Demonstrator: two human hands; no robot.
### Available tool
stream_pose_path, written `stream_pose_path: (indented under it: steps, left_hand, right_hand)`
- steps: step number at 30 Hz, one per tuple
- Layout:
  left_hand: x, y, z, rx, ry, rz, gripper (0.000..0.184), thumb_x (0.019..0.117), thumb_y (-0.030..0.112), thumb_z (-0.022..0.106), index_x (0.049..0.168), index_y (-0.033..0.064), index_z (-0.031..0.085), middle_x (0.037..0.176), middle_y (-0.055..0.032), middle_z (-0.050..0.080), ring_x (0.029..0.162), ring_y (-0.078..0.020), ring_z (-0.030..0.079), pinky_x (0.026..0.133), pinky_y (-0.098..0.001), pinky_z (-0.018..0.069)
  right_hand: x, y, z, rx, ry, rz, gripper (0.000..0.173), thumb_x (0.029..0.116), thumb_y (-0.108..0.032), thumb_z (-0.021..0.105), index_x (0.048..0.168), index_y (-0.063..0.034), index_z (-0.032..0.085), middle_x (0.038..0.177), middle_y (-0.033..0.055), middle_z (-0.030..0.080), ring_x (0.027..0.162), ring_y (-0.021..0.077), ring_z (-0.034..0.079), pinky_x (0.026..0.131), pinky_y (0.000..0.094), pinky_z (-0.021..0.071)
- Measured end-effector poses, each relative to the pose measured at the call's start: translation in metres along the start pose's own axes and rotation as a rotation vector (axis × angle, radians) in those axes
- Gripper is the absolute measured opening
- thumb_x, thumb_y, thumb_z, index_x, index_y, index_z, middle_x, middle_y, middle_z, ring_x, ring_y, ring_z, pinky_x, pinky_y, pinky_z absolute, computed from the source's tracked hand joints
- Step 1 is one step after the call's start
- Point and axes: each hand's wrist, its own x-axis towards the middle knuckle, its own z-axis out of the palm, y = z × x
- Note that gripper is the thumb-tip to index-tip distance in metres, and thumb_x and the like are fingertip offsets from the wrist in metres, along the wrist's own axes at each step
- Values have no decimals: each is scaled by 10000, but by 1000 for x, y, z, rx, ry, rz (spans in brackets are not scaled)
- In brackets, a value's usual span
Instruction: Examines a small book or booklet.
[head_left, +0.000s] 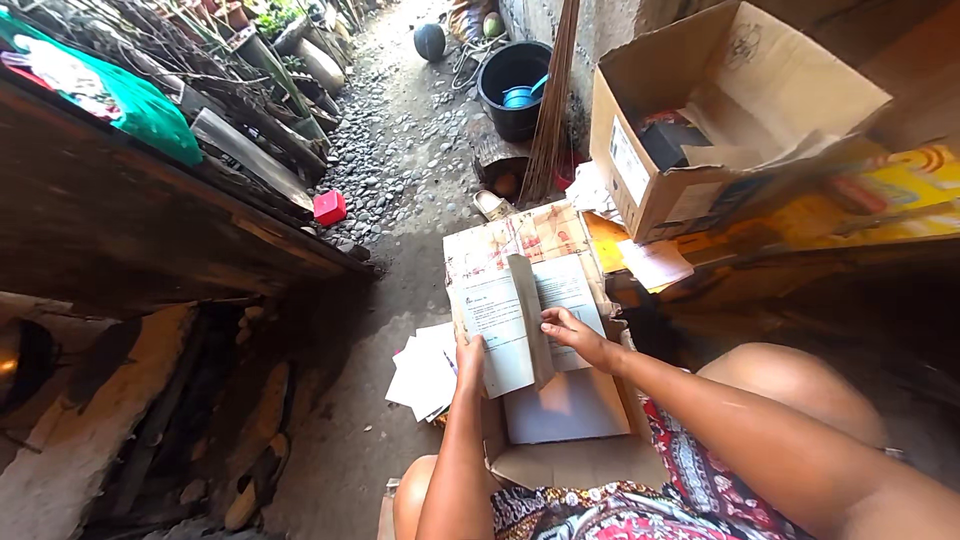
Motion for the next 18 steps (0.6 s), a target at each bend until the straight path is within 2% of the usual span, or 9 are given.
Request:
stream_pose_path:
  steps: [2,4,7,9,12,15,18]
  left_hand:
    - [-3,1,-1,-16,-13,17,538,1103,289,462,1539,-12,369,1474,-280,489,1341,-369,508,1096,-532,423]
    - [-2,1,0,-14,-5,5,605,1113,425,394,1550,7,373,1494,-273,481,1366,-370,495,1113,-549,412]
    - [-3,3,-1,-10,-8,2,646,1104,487,369,1570,39,367,1585,-235,396,1457,-356,398,1172,-563,332]
    - [-2,0,-2,3,-10,13,665,1077,456,488,1565,23,358,1541,-253,442,1423,-362,439,1151,-556,368]
    - [3,-6,-4,-34,-25,54,717,965,217,723,1550,11,362,1455,-262,519,1333,-347,523,1097,-518,440]
    - [8,-10,-3,-22,-25,49,736,915,80,753,1535,-8,366,1407,-272,551,1271,-350,572,1060,-507,477]
    - [10,-11,-3,-25,-18,47,707,927,41,724,1540,7,372,1416,-268,548,1269,-357,574,1059,-511,477]
  right_hand:
    - [2,3,8,-11,-68,-42,673,996,-372,570,1498,30,370,1475,245,491,1335,304,540,1096,446,473]
    - [5,8,15,-26,-142,-87,699,986,-363,589,1512,34,358,1524,241,453,1389,297,504,1142,426,443]
    - [11,16,23,-103,-239,-121,774,974,-389,616,1558,26,323,1582,240,400,1466,299,418,1209,428,355]
    - [13,18,27,-173,-279,-125,781,973,-367,630,1570,26,313,1594,239,386,1485,303,389,1225,433,325]
    - [14,17,27,-215,-304,-138,748,965,-300,655,1563,21,341,1600,228,384,1489,306,382,1225,443,324]
    - [11,9,22,-221,-291,-112,697,966,-286,649,1542,5,387,1579,209,420,1463,297,420,1195,450,368]
    - [8,5,14,-217,-133,-84,564,985,-234,636,1458,30,480,1464,233,531,1337,313,546,1118,450,448]
